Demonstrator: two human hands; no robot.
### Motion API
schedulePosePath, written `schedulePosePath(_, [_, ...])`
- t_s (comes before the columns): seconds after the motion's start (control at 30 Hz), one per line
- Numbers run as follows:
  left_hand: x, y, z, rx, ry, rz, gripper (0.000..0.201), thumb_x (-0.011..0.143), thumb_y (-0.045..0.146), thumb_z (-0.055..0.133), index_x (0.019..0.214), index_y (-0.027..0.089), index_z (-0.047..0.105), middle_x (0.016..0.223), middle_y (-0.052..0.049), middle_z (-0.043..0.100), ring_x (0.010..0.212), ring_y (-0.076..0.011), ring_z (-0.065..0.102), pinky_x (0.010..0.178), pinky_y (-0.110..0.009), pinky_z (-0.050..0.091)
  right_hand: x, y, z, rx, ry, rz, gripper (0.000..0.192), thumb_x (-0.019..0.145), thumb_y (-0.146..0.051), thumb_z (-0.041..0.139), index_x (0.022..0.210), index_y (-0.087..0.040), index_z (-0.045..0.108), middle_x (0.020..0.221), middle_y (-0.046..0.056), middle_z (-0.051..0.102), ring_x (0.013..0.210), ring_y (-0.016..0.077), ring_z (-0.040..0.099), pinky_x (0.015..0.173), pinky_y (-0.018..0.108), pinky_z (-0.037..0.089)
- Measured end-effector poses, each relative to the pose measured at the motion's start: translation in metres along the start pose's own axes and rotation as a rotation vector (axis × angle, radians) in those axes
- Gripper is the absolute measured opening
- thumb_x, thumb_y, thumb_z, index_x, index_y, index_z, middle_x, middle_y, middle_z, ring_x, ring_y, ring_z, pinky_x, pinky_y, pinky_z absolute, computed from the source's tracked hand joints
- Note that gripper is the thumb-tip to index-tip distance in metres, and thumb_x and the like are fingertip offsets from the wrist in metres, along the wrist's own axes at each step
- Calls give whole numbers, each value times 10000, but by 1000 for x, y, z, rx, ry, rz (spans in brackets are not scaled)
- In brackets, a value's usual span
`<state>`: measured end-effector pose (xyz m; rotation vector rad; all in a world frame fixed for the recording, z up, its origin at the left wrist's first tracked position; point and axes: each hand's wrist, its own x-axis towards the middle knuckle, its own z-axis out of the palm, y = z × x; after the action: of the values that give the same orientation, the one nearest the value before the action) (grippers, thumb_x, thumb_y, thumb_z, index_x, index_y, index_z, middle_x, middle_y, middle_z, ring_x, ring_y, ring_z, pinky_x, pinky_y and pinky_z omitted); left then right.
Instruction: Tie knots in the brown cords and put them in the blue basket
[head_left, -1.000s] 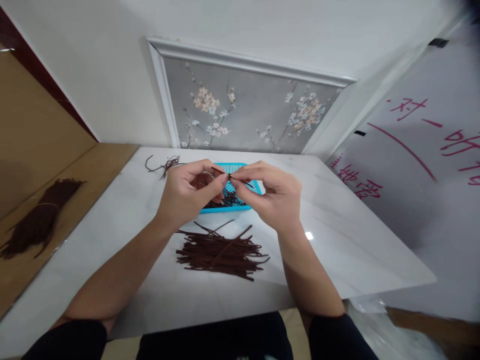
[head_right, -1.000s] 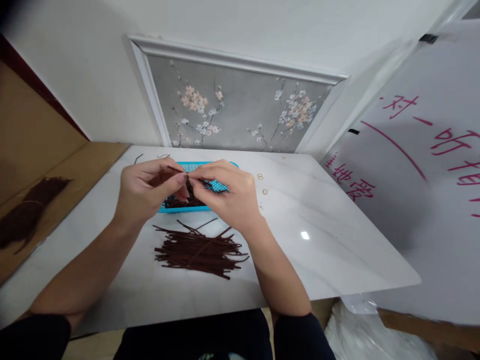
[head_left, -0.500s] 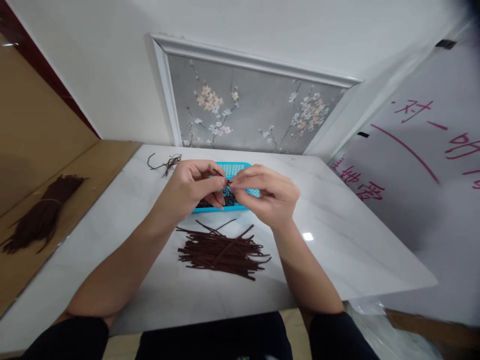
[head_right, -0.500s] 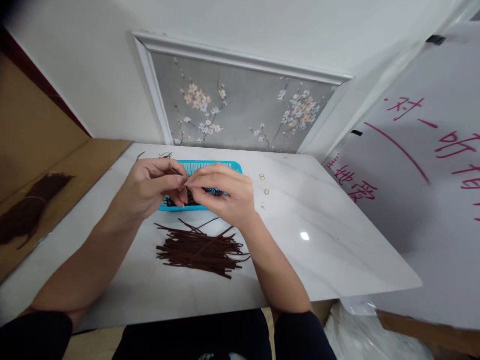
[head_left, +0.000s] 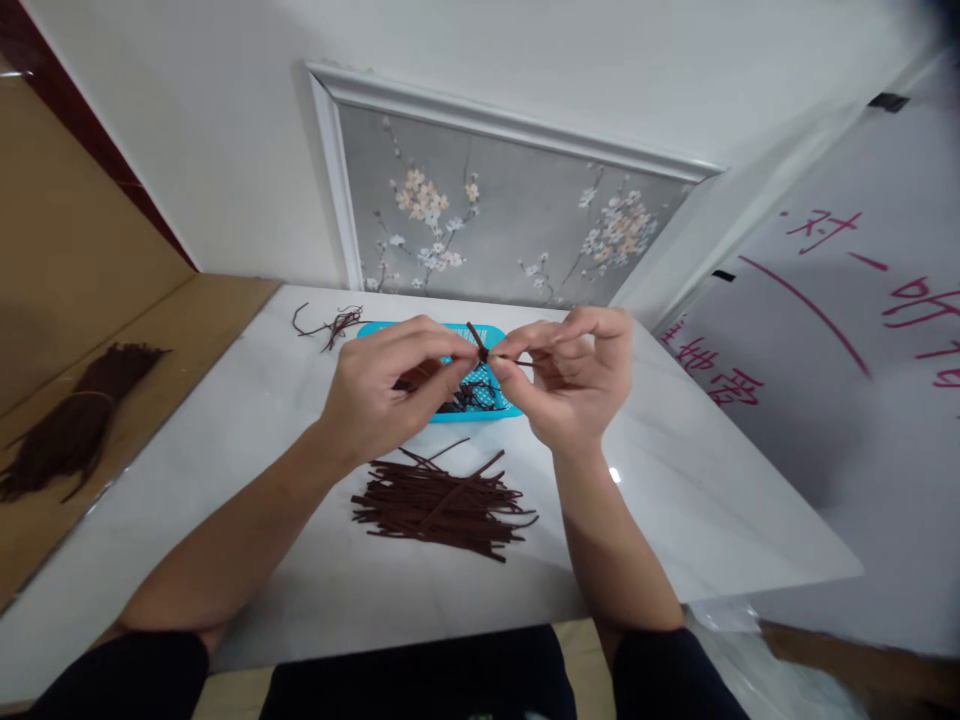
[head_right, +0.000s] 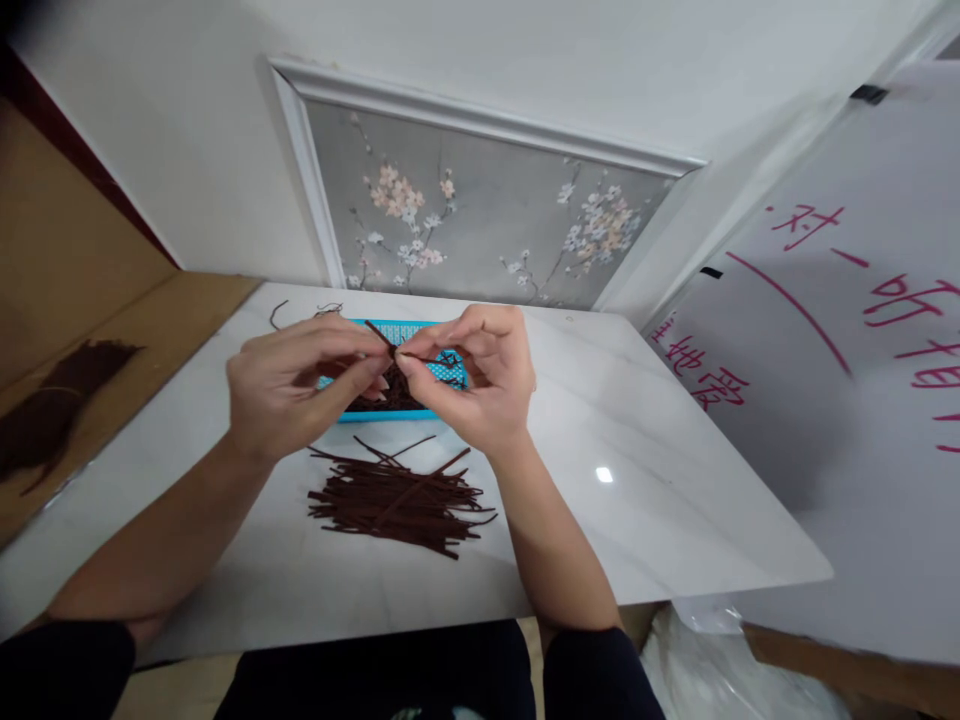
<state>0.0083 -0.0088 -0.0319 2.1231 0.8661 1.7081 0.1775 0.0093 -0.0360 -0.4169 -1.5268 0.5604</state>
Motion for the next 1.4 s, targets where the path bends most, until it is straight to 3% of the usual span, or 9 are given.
schedulePosePath(0.13, [-1, -7, 3, 151, 73, 161, 78, 865, 248, 684, 824, 210, 738, 804, -31, 737, 629, -119, 666, 532, -222, 574, 0, -3, 0, -35, 26, -29, 372, 799, -326, 772, 944, -309, 429, 763, -41, 669, 705, 180, 700, 664, 389, 614])
schedulePosePath(0.37, [-4, -12, 6, 106, 111, 204, 62, 867, 170, 675, 865, 202, 729, 804, -18, 717, 546, -88, 627, 463, -198, 542, -2, 4, -6, -17, -69, -72, 320, 842, -264, 727, 974, -311, 439, 809, -37, 672, 744, 172, 706, 710, 381, 612])
schedulePosePath(0.53, [-6, -9, 12, -18, 98, 80, 64, 895, 180, 649, 873, 199, 705, 814, -1, 689, 529, -60, 624, 467, -166, 550, -4, 7, -4, -56, -74, -107, 249, 877, -265, 679, 958, -308, 447, 835, -30, 659, 765, 167, 694, 716, 380, 605])
schedulePosePath(0.67, [-7, -9, 14, -132, 83, -29, 84, 907, 249, 645, 861, 187, 678, 801, 6, 659, 524, -54, 629, 483, -157, 561, -4, 6, 0, -29, -66, -20, 244, 890, -305, 669, 959, -301, 434, 855, -19, 659, 794, 162, 682, 716, 361, 597])
schedulePosePath(0.83, [-10, -7, 13, -236, 1, -267, 168, 884, 325, 672, 853, 164, 638, 787, 5, 613, 529, -71, 636, 485, -171, 575, -12, 9, 2, 133, -68, 158, 273, 857, -276, 708, 972, -277, 461, 859, -24, 674, 826, 146, 682, 765, 329, 581])
schedulePosePath(1.0, [-35, -13, 15, -202, -162, -457, 182, 920, 336, 608, 867, 162, 605, 789, 11, 564, 547, -77, 628, 496, -190, 583, -46, 17, 2, 281, 29, 494, 298, 797, -194, 755, 1021, -253, 567, 848, -29, 702, 799, 115, 675, 781, 276, 553])
schedulePosePath(1.13, [-67, -26, 12, 74, -166, -208, 75, 921, 254, 605, 936, 182, 615, 872, -15, 611, 713, -96, 646, 553, -164, 567, -77, 25, 5, 475, 65, 668, 357, 778, -197, 778, 1030, -267, 535, 828, -48, 711, 760, 98, 655, 764, 254, 519])
schedulePosePath(1.27, [-88, -34, 1, 290, -114, 142, 254, 876, 146, 662, 1115, 225, 626, 1049, -51, 657, 949, -141, 666, 743, -220, 599, -98, 30, 10, 631, 19, 786, 396, 777, -191, 786, 1027, -272, 488, 810, -56, 715, 710, 87, 616, 723, 238, 473])
schedulePosePath(1.4, [-98, -36, -5, 260, -196, 146, 159, 895, 105, 627, 1016, 204, 654, 1026, -57, 669, 905, -130, 674, 779, -238, 579, -110, 32, 13, 726, 0, 912, 443, 756, -207, 804, 1048, -276, 478, 766, -61, 702, 670, 88, 583, 692, 234, 442])
